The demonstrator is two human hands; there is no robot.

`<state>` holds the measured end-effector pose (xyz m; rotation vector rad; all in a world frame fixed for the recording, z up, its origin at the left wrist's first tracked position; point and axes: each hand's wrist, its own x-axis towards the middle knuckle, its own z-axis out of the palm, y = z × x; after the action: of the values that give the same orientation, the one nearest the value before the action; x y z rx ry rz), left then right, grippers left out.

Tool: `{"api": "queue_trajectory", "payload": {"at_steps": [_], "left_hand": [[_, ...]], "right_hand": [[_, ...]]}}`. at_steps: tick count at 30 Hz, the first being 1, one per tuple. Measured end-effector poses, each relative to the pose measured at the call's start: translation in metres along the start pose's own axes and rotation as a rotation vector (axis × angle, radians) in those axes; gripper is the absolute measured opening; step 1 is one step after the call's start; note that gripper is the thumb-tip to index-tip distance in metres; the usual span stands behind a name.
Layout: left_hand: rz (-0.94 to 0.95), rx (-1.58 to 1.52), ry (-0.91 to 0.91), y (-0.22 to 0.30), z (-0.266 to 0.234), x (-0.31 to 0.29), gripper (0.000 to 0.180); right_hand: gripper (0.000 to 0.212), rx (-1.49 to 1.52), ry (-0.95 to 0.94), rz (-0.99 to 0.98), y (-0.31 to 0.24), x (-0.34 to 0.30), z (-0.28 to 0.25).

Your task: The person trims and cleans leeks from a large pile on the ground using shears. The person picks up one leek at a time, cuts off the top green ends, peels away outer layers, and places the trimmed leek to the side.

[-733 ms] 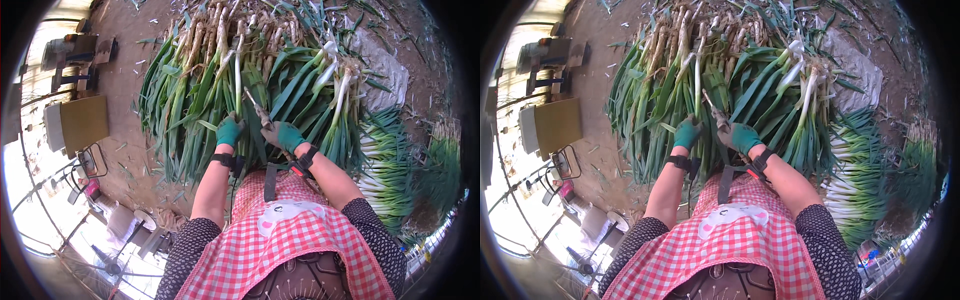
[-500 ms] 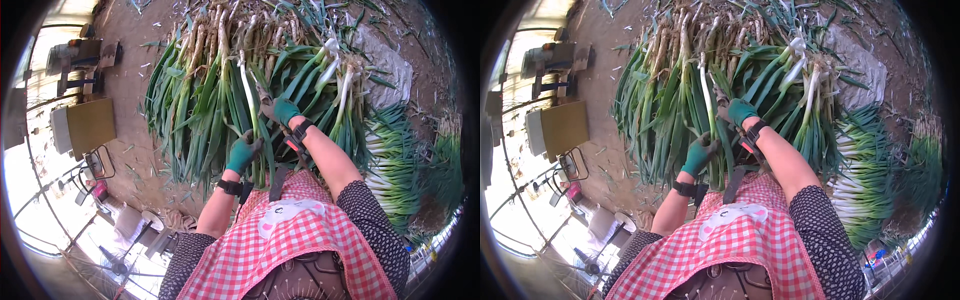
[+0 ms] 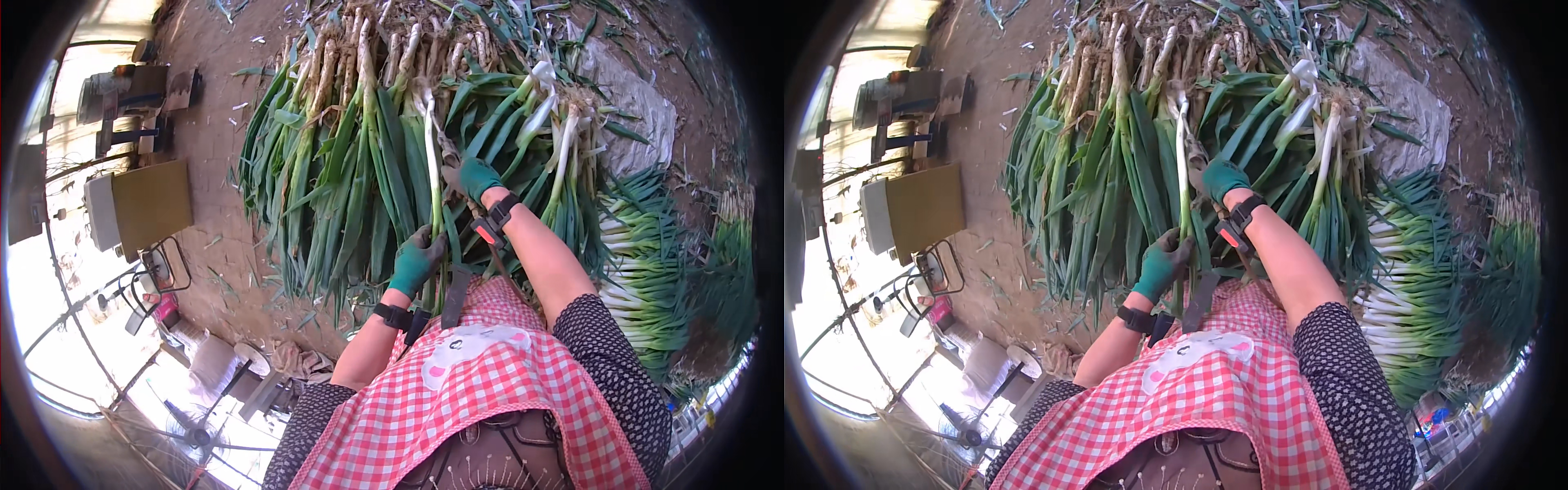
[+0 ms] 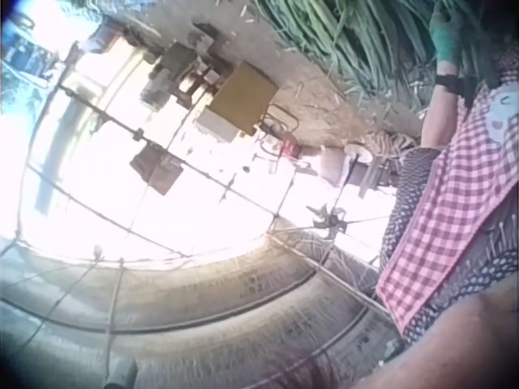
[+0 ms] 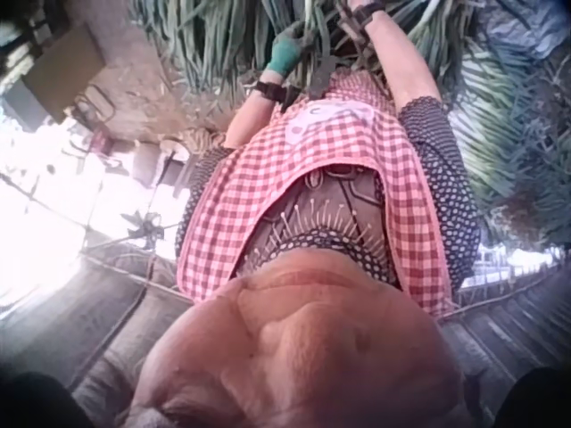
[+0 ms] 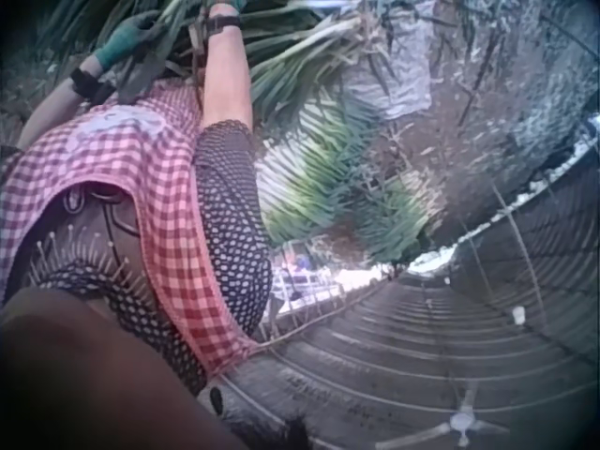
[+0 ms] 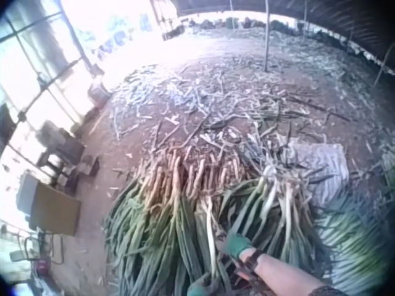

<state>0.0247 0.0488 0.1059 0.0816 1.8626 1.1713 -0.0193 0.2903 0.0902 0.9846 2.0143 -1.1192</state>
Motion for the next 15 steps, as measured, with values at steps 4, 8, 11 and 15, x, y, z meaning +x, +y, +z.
{"api": "queue_trajectory", "payload": {"at_steps": [4,8,11,15], "left_hand": [[-0.098,0.018,-0.015,0.022,-0.004,-0.003,0.042],[0.122,0.312,-0.259,0.064,0.012,-0.012,0.042],[0.446,0.531,-0.178,0.072,0.014,0.001,0.044],[0.329,0.491,0.474,0.047,-0.044,0.074,0.051]], "right_hand": [[0.059,0.042,-0.217,0.126,0.001,-0.025,0.004],[0.043,0.353,-0.144,-0.169,0.04,-0.028,0.019],[0.027,0.46,0.001,-0.361,0.092,-0.036,0.009],[0.035,0.347,0.27,-0.294,0.112,-0.125,-0.075]]}}
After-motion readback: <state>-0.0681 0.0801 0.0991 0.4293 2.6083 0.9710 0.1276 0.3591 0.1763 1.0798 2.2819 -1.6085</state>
